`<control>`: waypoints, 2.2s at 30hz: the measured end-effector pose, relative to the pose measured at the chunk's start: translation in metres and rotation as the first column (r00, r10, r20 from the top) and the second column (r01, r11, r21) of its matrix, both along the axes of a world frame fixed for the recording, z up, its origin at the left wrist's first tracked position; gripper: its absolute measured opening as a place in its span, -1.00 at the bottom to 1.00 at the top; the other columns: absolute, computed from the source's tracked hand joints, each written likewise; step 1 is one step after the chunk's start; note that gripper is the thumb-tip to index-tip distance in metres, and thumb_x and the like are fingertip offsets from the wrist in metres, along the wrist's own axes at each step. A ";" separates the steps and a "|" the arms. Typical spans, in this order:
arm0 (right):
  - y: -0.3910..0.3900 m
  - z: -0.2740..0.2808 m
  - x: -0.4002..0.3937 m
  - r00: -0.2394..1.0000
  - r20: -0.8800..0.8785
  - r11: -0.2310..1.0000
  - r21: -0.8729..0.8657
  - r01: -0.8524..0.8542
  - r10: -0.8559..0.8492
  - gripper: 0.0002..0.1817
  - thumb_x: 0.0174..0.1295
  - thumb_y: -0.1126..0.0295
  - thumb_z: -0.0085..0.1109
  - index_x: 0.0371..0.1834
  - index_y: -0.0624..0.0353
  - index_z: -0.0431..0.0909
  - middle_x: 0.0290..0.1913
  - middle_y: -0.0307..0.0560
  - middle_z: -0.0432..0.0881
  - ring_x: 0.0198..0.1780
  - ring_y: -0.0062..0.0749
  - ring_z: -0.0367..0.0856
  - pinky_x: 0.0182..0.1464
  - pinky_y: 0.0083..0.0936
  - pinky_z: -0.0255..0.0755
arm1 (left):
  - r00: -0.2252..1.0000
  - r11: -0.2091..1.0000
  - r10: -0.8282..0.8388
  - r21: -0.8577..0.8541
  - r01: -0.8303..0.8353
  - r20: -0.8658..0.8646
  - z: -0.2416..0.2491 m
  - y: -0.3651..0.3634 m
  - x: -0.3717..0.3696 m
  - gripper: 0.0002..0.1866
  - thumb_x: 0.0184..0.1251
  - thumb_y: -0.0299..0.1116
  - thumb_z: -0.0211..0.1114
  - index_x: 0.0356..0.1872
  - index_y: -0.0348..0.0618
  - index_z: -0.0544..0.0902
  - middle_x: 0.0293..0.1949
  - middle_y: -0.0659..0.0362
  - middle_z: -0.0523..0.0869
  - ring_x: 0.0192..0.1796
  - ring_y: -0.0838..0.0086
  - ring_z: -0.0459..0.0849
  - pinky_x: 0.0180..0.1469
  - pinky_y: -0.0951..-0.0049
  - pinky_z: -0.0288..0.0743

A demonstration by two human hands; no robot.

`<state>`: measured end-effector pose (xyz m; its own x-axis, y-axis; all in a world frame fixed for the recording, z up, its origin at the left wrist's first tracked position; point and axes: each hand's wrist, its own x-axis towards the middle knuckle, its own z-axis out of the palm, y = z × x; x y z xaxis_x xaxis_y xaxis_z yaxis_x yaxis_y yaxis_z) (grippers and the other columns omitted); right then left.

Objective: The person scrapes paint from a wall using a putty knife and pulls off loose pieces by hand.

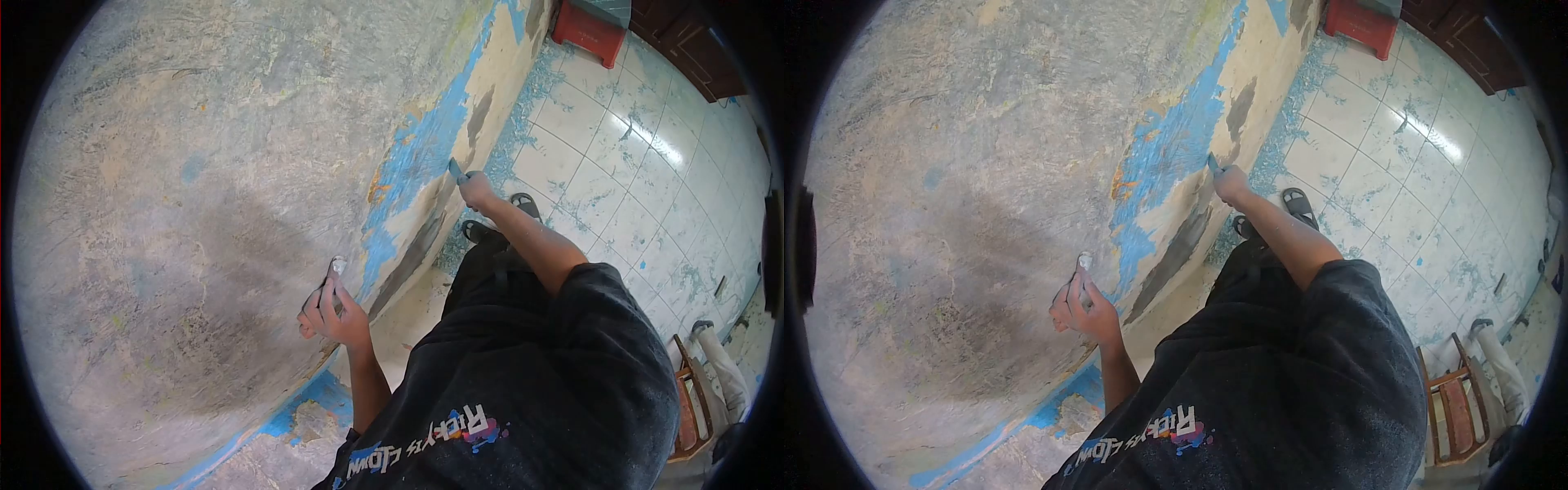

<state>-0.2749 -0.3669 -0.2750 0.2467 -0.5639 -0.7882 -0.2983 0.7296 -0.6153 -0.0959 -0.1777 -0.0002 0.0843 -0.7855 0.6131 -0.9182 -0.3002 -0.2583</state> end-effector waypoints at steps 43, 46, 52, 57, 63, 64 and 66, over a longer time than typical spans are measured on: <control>-0.010 -0.004 -0.007 0.995 0.063 0.997 0.001 0.075 -0.075 -0.62 0.58 0.17 0.03 -0.09 0.35 0.58 -0.59 -0.18 0.43 -0.69 -0.45 0.38 -0.68 -0.40 0.21 | 0.999 1.000 0.008 0.003 -0.008 -0.046 -0.001 0.001 0.000 -0.85 0.24 -0.45 0.51 -0.22 0.10 0.82 -0.25 0.36 0.63 -0.14 0.38 0.48 -0.05 0.23 0.05; -0.009 0.011 -0.006 0.997 0.048 0.997 -0.052 0.055 -0.053 -0.62 0.58 0.17 0.02 -0.06 0.35 0.57 -0.58 -0.17 0.44 -0.68 -0.45 0.39 -0.67 -0.39 0.22 | 0.999 1.000 0.014 0.017 -0.014 -0.037 0.000 0.001 0.001 -0.84 0.26 -0.44 0.50 -0.17 0.10 0.83 -0.22 0.35 0.64 -0.12 0.38 0.49 -0.02 0.23 0.07; -0.016 0.005 -0.009 0.998 0.021 0.995 -0.070 0.066 -0.065 -0.63 0.56 0.18 0.04 -0.13 0.36 0.60 -0.57 -0.16 0.47 -0.67 -0.44 0.42 -0.67 -0.35 0.25 | 0.997 1.000 0.004 0.022 -0.002 -0.072 -0.001 0.005 0.000 -0.83 0.28 -0.44 0.48 -0.13 0.07 0.83 -0.18 0.34 0.66 -0.10 0.37 0.53 0.01 0.23 0.12; -0.014 0.027 -0.007 0.989 0.099 0.993 -0.019 0.116 -0.114 -0.63 0.55 0.17 0.05 -0.07 0.34 0.59 -0.58 -0.21 0.43 -0.68 -0.48 0.39 -0.68 -0.42 0.19 | 1.000 1.000 0.002 0.010 -0.002 -0.019 0.003 0.001 -0.001 -0.83 0.25 -0.46 0.48 -0.19 0.10 0.83 -0.22 0.37 0.63 -0.14 0.39 0.50 -0.04 0.24 0.05; -0.010 0.016 -0.022 0.991 0.094 0.994 -0.049 0.099 -0.094 -0.64 0.54 0.17 0.06 -0.07 0.33 0.60 -0.59 -0.19 0.44 -0.69 -0.49 0.38 -0.69 -0.44 0.17 | 0.999 1.000 0.009 0.019 -0.009 -0.031 -0.003 0.005 0.003 -0.81 0.27 -0.44 0.49 -0.11 0.02 0.81 -0.15 0.32 0.67 -0.05 0.34 0.57 0.05 0.18 0.14; -0.011 0.016 -0.023 0.991 0.097 0.992 -0.083 0.096 -0.088 -0.63 0.54 0.17 0.06 -0.08 0.33 0.60 -0.59 -0.19 0.44 -0.69 -0.48 0.38 -0.69 -0.44 0.17 | 1.000 1.000 0.013 0.020 -0.012 -0.018 -0.005 0.006 0.003 -0.81 0.27 -0.44 0.49 -0.11 0.02 0.81 -0.15 0.31 0.67 -0.04 0.35 0.57 0.05 0.18 0.15; -0.021 0.013 -0.015 0.996 0.037 0.994 -0.079 0.080 -0.077 -0.62 0.50 0.19 0.07 -0.12 0.37 0.64 -0.58 -0.06 0.55 -0.67 -0.34 0.50 -0.63 -0.33 0.31 | 1.000 1.000 0.022 0.019 -0.022 0.017 -0.004 0.006 0.005 -0.81 0.27 -0.45 0.48 -0.11 0.01 0.81 -0.15 0.30 0.67 -0.02 0.35 0.58 0.05 0.19 0.16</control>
<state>-0.2900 -0.3880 -0.2618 0.2254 -0.6435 -0.7315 -0.2200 0.6978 -0.6817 -0.0910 -0.1714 -0.0046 0.0915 -0.7952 0.5994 -0.9070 -0.3150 -0.2795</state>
